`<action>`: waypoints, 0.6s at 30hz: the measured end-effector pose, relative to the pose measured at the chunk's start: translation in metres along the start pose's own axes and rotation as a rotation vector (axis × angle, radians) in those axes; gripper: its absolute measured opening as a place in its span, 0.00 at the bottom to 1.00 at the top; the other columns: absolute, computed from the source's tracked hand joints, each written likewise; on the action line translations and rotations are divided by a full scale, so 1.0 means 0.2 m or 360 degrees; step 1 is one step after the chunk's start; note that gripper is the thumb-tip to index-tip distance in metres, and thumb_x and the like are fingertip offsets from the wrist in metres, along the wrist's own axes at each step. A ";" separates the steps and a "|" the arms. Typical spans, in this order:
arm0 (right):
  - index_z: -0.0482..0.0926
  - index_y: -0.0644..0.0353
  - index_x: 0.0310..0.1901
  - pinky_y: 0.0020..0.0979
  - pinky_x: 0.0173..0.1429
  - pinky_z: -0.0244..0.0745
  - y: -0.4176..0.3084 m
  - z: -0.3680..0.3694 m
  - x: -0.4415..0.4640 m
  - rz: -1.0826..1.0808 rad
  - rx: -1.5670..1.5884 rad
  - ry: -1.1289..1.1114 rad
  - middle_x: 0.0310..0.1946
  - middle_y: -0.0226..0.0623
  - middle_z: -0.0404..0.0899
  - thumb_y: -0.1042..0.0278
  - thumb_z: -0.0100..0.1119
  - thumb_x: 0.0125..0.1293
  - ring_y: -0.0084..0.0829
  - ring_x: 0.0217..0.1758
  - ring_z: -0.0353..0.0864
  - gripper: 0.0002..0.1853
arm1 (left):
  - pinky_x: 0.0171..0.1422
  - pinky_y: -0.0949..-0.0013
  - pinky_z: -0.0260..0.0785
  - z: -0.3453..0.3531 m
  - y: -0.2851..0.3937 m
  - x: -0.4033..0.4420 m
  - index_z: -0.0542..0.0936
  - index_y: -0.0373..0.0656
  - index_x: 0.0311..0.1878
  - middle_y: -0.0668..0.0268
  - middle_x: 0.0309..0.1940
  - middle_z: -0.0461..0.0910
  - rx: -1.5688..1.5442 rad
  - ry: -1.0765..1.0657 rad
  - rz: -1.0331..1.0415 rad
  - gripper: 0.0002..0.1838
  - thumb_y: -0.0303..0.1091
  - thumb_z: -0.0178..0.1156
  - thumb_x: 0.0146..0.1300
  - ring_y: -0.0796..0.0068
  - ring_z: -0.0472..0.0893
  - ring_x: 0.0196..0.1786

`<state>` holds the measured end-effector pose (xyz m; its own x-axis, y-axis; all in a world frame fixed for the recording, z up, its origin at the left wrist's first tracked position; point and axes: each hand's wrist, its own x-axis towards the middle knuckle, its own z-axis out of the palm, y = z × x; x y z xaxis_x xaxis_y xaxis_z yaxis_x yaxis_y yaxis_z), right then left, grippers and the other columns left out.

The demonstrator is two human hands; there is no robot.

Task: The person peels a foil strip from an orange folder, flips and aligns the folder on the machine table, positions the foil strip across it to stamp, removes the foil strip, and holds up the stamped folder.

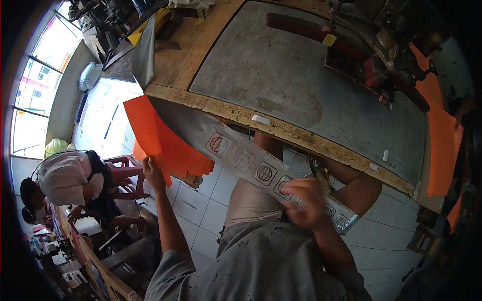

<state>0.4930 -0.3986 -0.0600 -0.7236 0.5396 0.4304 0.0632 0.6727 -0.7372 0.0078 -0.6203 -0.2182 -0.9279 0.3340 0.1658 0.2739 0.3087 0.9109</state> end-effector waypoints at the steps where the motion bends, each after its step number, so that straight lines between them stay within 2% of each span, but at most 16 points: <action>1: 0.81 0.65 0.58 0.43 0.66 0.74 -0.03 0.13 0.09 0.0027 0.0130 -0.0228 0.58 0.47 0.80 0.56 0.62 0.75 0.46 0.60 0.81 0.21 | 0.51 0.66 0.74 -0.01 0.17 -0.12 0.79 0.34 0.51 0.62 0.40 0.82 -0.0086 -0.0025 -0.0052 0.15 0.38 0.51 0.82 0.73 0.80 0.43; 3: 0.74 0.67 0.67 0.44 0.70 0.72 -0.06 0.41 0.21 0.0019 0.0374 -0.0553 0.64 0.51 0.76 0.51 0.63 0.75 0.50 0.66 0.77 0.29 | 0.52 0.70 0.73 -0.02 0.30 -0.34 0.78 0.35 0.52 0.63 0.41 0.80 -0.0314 -0.0079 -0.0142 0.16 0.40 0.50 0.83 0.76 0.79 0.45; 4: 0.69 0.67 0.72 0.45 0.74 0.70 -0.07 0.56 0.25 -0.0012 0.0490 -0.0648 0.68 0.54 0.74 0.48 0.61 0.76 0.53 0.71 0.74 0.35 | 0.53 0.70 0.73 -0.01 0.37 -0.46 0.78 0.34 0.52 0.64 0.42 0.80 -0.0228 -0.0009 -0.0082 0.16 0.40 0.50 0.83 0.77 0.79 0.46; 5: 0.64 0.67 0.76 0.46 0.77 0.67 -0.09 0.70 0.27 -0.0004 0.0426 -0.0648 0.71 0.56 0.70 0.47 0.60 0.76 0.54 0.75 0.69 0.38 | 0.54 0.71 0.72 0.02 0.43 -0.57 0.78 0.34 0.53 0.64 0.42 0.79 -0.0145 0.0063 -0.0018 0.17 0.40 0.50 0.83 0.77 0.79 0.47; 6: 0.59 0.67 0.79 0.48 0.80 0.64 -0.11 0.84 0.29 0.0007 0.0361 -0.0648 0.74 0.59 0.67 0.45 0.59 0.76 0.54 0.80 0.64 0.42 | 0.54 0.71 0.72 0.04 0.43 -0.68 0.77 0.33 0.54 0.64 0.43 0.79 -0.0262 0.0092 -0.0054 0.17 0.41 0.50 0.84 0.77 0.78 0.48; 9: 0.51 0.67 0.82 0.49 0.80 0.63 -0.18 1.16 0.36 0.0256 0.0559 -0.0677 0.77 0.62 0.62 0.48 0.55 0.78 0.55 0.81 0.62 0.43 | 0.60 0.70 0.70 0.13 0.48 -1.00 0.74 0.33 0.58 0.65 0.49 0.78 -0.0418 0.0102 -0.0020 0.19 0.42 0.48 0.85 0.75 0.77 0.51; 11: 0.54 0.68 0.80 0.49 0.78 0.66 -0.24 1.28 0.36 0.0398 0.0607 -0.0832 0.76 0.63 0.63 0.53 0.53 0.79 0.57 0.79 0.65 0.39 | 0.65 0.68 0.71 0.14 0.43 -1.16 0.73 0.35 0.62 0.62 0.57 0.77 -0.0545 0.0009 -0.0035 0.18 0.41 0.49 0.84 0.74 0.78 0.59; 12: 0.56 0.69 0.80 0.48 0.78 0.67 -0.27 1.30 0.36 0.0470 0.0628 -0.0910 0.76 0.64 0.63 0.56 0.53 0.79 0.57 0.78 0.67 0.37 | 0.67 0.64 0.70 0.19 0.42 -1.23 0.71 0.37 0.65 0.64 0.57 0.77 -0.0734 0.0231 -0.0090 0.20 0.44 0.46 0.85 0.73 0.77 0.61; 15: 0.62 0.69 0.77 0.48 0.75 0.70 -0.30 1.28 0.30 0.0244 0.0759 -0.1037 0.75 0.64 0.65 0.63 0.50 0.78 0.59 0.76 0.69 0.31 | 0.71 0.65 0.66 0.02 0.29 -1.22 0.68 0.42 0.72 0.61 0.60 0.74 -0.1105 -0.0144 -0.0301 0.29 0.55 0.41 0.84 0.68 0.75 0.64; 16: 0.69 0.67 0.74 0.46 0.75 0.71 -0.38 1.24 0.27 0.0256 0.0824 -0.0934 0.74 0.61 0.68 0.65 0.50 0.77 0.59 0.75 0.71 0.28 | 0.71 0.64 0.66 -0.02 0.28 -1.19 0.68 0.42 0.72 0.61 0.60 0.74 -0.1217 -0.0196 -0.0352 0.29 0.56 0.41 0.83 0.68 0.75 0.65; 18: 0.69 0.65 0.75 0.51 0.79 0.64 -0.51 1.16 0.20 -0.0106 0.0800 -0.0843 0.74 0.59 0.68 0.60 0.50 0.78 0.56 0.78 0.68 0.28 | 0.72 0.64 0.65 -0.11 0.29 -1.12 0.68 0.42 0.72 0.61 0.61 0.74 -0.1402 -0.0270 -0.0431 0.29 0.56 0.41 0.83 0.68 0.74 0.65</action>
<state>0.2975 -0.5637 -0.0885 -0.9583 0.1026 0.2668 -0.2235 0.3131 -0.9230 0.2261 -0.6957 -0.1941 -0.8637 0.4962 -0.0881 -0.3010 -0.3677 0.8799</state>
